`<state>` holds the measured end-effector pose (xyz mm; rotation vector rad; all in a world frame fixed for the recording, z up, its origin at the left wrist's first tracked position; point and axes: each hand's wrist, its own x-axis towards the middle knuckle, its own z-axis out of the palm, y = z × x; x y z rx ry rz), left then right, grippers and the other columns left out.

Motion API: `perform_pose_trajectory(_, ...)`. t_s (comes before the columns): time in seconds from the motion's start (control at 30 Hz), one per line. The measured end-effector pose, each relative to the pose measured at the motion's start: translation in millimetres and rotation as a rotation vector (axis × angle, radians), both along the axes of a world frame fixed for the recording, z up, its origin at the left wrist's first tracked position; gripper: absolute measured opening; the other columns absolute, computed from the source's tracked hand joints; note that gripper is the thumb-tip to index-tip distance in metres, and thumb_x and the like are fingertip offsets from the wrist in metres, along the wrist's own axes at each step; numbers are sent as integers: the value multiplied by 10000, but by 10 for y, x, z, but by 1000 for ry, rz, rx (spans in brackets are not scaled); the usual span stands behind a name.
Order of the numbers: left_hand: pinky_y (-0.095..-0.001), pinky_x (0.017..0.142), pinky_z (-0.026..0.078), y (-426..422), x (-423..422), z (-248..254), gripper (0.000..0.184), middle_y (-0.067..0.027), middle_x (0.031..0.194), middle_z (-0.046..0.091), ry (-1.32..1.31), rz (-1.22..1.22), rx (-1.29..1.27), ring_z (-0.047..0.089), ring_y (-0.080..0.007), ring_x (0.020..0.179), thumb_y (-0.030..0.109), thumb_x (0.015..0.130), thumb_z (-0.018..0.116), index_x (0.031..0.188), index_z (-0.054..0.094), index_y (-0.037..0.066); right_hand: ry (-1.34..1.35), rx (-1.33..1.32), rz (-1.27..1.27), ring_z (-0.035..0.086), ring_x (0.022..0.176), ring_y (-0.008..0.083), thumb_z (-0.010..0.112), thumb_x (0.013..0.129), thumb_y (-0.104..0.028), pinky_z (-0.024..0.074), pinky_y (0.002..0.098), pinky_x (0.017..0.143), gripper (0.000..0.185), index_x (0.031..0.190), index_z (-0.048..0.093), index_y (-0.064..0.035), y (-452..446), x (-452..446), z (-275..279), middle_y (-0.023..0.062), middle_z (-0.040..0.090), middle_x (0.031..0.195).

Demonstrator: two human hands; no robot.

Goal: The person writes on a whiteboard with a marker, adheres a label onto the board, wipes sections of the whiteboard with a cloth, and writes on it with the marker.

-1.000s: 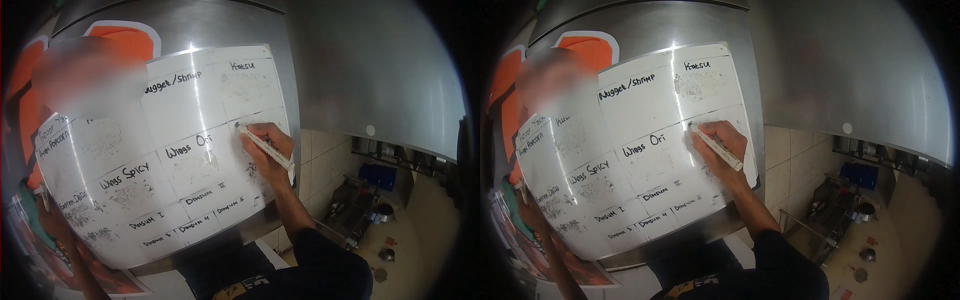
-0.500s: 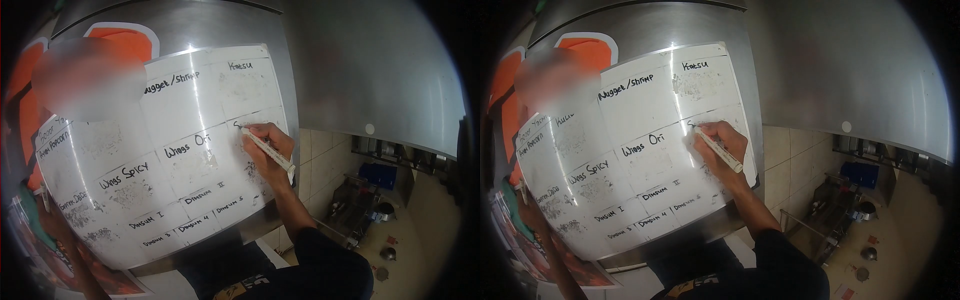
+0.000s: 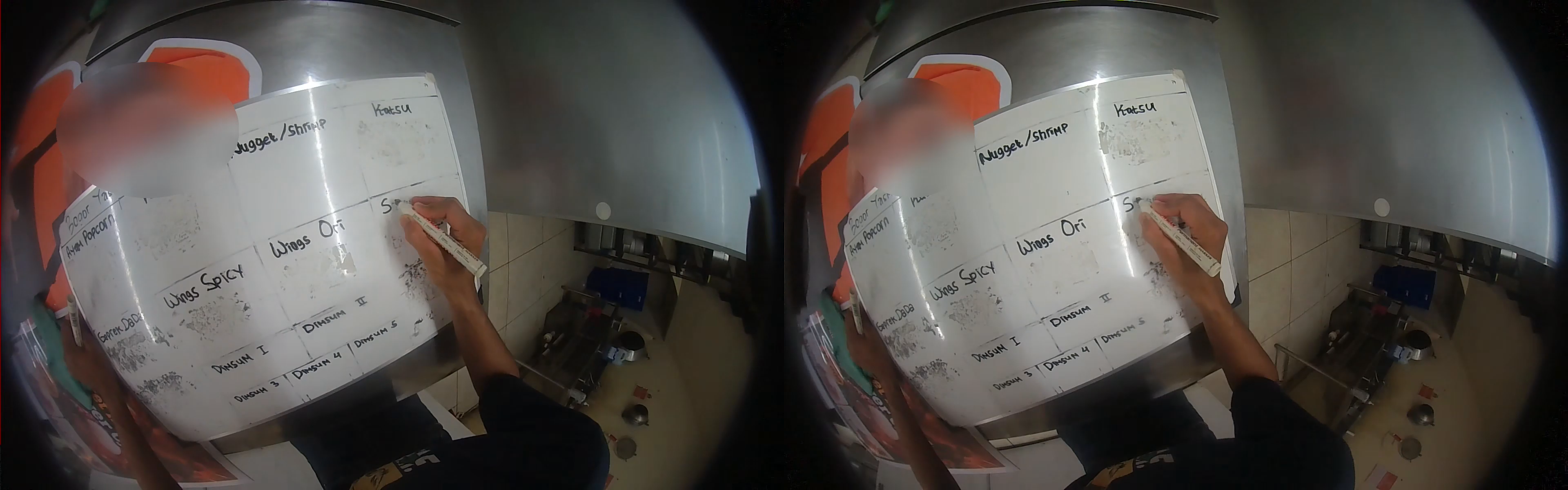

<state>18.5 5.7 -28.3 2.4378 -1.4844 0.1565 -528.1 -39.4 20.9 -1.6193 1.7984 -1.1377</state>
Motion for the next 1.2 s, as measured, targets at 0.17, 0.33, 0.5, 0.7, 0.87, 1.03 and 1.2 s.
perform_pose_trajectory(0.17,-412,704,502,-6,-11,16,325,-151,964,695,55,47,28,676,-328,828,300,945,547,1155,651,76,24,21,38,673,859,237,752,720,-24,546,306,696,162,852,660,-3,-31,10,35,172,689,905)
perform_pose_trajectory(0.33,-410,702,504,-11,-20,16,324,-156,963,695,7,44,19,676,-331,826,298,943,553,1151,653,71,22,25,40,672,864,242,759,710,-23,549,309,682,164,843,663,-11,-30,16,23,162,688,899)
perform_pose_trajectory(0.5,-410,702,503,-6,24,-16,331,-159,969,694,-24,32,14,672,-340,829,307,946,552,1152,652,67,38,45,63,674,876,243,754,710,-31,549,307,680,159,834,657,-5,-39,-13,47,162,688,893)
perform_pose_trajectory(0.7,-425,704,499,-7,3,11,370,-161,960,694,12,44,42,670,-346,831,356,949,534,1152,652,70,86,19,139,667,863,170,737,747,30,545,252,685,145,848,635,7,-9,-84,21,151,670,894)
perform_pose_trajectory(0.87,-431,714,498,-23,-17,23,369,-152,982,694,25,58,42,666,-352,849,364,947,531,1152,655,82,0,59,51,657,817,138,744,763,23,540,243,695,142,853,636,11,-6,-17,36,139,674,884)
perform_pose_trajectory(1.03,-428,714,500,-6,15,4,357,-150,982,694,13,38,33,666,-352,846,350,943,539,1155,653,86,100,38,70,645,772,109,736,782,9,535,233,662,133,872,638,17,-26,-7,41,134,686,914)
perform_pose_trajectory(1.2,-429,699,500,1,29,-14,339,-150,966,693,-32,49,45,666,-349,828,333,945,539,1148,652,86,51,61,51,643,761,104,725,791,-1,535,233,650,117,866,637,19,1,-37,-4,140,690,925)
